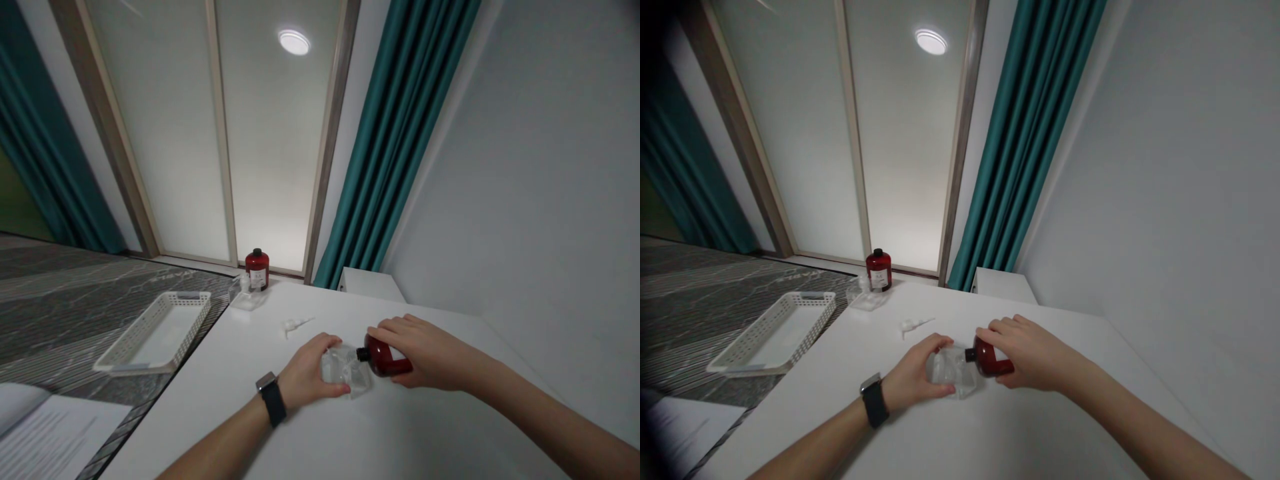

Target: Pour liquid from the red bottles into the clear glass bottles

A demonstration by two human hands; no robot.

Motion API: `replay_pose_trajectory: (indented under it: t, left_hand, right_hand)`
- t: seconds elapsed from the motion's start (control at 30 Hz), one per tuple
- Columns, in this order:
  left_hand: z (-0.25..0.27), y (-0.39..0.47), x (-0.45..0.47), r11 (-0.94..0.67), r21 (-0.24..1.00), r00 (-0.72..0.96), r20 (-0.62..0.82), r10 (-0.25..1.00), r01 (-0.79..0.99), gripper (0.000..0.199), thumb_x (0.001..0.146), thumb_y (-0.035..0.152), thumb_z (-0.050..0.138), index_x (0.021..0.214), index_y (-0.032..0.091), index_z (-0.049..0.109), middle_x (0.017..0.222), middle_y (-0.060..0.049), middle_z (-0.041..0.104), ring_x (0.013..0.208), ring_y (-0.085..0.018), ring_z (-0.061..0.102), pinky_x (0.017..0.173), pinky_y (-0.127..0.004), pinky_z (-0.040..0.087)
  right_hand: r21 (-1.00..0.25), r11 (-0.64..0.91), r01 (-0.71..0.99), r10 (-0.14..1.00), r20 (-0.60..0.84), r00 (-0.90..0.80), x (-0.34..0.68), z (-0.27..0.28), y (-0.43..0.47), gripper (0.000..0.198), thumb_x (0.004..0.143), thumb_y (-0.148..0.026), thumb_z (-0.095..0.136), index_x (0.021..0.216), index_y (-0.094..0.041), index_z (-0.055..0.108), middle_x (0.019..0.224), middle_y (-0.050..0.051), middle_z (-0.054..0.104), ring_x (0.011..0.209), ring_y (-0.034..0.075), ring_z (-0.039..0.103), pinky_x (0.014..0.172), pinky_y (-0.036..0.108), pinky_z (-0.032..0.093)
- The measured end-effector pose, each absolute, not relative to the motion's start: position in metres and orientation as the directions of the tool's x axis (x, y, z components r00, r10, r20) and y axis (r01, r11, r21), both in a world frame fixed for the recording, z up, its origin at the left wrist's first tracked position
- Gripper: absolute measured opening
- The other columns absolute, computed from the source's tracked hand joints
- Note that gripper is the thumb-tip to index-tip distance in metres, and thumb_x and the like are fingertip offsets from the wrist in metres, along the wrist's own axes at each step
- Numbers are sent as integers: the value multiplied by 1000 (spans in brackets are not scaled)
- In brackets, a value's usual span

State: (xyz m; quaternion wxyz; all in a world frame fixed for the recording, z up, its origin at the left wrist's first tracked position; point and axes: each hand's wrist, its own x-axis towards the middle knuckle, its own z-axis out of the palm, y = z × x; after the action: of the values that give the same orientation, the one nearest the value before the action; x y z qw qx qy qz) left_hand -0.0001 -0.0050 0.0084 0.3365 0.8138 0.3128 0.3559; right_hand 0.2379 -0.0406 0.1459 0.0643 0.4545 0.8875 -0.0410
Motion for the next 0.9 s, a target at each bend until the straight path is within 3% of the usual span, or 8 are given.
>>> replay_pose_trajectory:
  t: [0.9]
  left_hand:
    - [6,-5,1,-578,770,525,385,759,272,66,61,25,88,119,20,55,114,-7,64,105,-27,61,95,-40,50]
  right_hand:
    - [18,599,800,795,-134,-592,236,149,-40,62,73,-25,75,132,-22,55,117,12,66,102,31,61,89,43,44]
